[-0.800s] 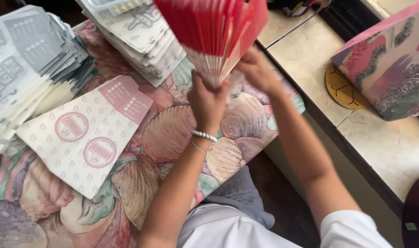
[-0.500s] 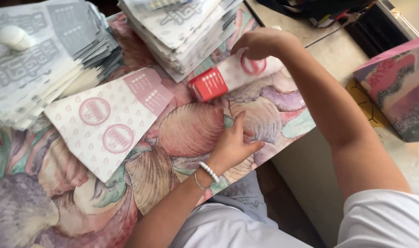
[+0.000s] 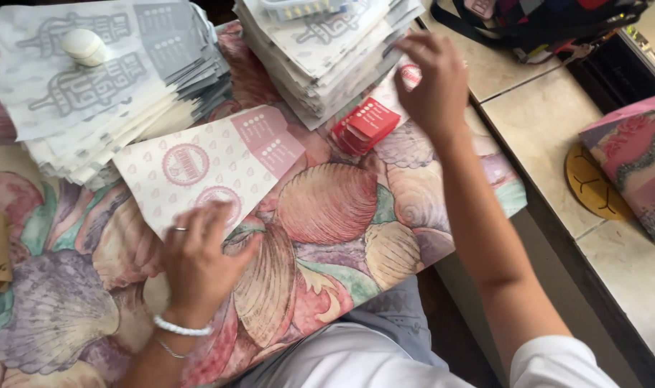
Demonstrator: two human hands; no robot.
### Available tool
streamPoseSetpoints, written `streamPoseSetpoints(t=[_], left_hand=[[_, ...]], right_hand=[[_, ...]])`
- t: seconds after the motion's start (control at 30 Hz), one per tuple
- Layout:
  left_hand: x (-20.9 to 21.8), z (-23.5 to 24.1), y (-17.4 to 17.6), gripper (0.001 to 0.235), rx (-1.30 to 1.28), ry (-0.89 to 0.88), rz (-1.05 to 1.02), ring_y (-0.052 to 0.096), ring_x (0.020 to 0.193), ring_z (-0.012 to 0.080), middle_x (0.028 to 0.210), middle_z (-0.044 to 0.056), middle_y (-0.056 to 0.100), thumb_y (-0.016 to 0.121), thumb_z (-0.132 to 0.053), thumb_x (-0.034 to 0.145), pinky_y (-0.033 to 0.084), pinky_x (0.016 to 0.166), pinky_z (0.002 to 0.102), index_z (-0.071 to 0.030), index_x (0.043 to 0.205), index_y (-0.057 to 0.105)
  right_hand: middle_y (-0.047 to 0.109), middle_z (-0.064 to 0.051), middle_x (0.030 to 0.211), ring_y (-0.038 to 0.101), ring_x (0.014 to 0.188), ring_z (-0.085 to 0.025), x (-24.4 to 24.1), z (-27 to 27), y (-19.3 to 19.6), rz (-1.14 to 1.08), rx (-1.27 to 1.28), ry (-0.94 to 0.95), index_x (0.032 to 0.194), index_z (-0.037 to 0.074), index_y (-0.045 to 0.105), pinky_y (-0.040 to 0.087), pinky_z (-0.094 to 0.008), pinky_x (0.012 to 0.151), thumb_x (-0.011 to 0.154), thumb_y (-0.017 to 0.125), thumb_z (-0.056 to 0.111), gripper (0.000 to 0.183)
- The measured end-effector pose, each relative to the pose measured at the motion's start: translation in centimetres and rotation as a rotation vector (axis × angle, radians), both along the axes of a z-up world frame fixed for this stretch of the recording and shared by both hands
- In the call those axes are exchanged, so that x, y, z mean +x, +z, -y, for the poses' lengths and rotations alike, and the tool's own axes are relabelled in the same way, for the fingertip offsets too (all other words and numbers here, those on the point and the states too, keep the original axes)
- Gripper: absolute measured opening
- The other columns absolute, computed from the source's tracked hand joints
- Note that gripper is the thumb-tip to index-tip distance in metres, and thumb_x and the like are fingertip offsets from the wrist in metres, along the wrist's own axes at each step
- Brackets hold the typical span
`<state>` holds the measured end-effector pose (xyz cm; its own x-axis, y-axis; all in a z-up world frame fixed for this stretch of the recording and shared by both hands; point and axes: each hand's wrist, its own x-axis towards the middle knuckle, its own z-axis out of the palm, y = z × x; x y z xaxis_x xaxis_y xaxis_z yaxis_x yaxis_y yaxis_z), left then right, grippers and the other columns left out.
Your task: Folding printed paper food wrappers into a specific shape and stacking them on a table.
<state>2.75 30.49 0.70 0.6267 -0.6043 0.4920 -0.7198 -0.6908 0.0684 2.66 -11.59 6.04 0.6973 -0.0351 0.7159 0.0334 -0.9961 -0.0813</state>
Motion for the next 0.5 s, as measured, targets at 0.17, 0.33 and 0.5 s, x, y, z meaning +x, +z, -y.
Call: streamPoseSetpoints(t=[0.17, 0.33, 0.5], left_hand=[[2.4, -3.9, -3.5, 0.062, -0.010, 0.065, -0.026, 0.066, 0.111, 0.0278, 0.121, 0.005, 0.068, 0.081, -0.051, 0.072, 0.050, 0.090, 0.044, -0.016, 0.122, 0.071], [1.8, -3.6, -2.1, 0.080, -0.140, 0.059, 0.039, 0.059, 0.121, 0.0351, 0.133, 0.015, 0.062, 0.087, -0.043, 0.069, 0.046, 0.097, 0.049, -0.006, 0.137, 0.063], [0.9, -4.4, -0.7, 0.094, -0.251, 0.104, 0.068, 0.053, 0.125, 0.0394, 0.136, 0.020, 0.053, 0.096, -0.038, 0.060, 0.041, 0.101, 0.053, 0.001, 0.135, 0.055]], right_hand=[[0.065, -0.018, 0.128, 0.069, 0.110, -0.037, -0.1, -16.5, -2.8, -0.214, 0.104, 0.716, 0.111, 0.007, 0.075, 0.060, -0.046, 0.088, 0.084, 0.083, 0.014, 0.029], [0.064, -0.009, 0.106, 0.064, 0.107, -0.029, 1.2, -22.9, -6.2, -0.239, -0.235, 0.928, 0.113, 0.008, 0.069, 0.055, -0.040, 0.082, 0.099, 0.057, 0.010, 0.019], [0.077, -0.015, 0.102, 0.074, 0.101, -0.035, 1.2, -22.9, -4.8, -0.452, -0.017, 0.935, 0.102, 0.005, 0.076, 0.058, -0.041, 0.083, 0.091, 0.051, -0.007, 0.029]])
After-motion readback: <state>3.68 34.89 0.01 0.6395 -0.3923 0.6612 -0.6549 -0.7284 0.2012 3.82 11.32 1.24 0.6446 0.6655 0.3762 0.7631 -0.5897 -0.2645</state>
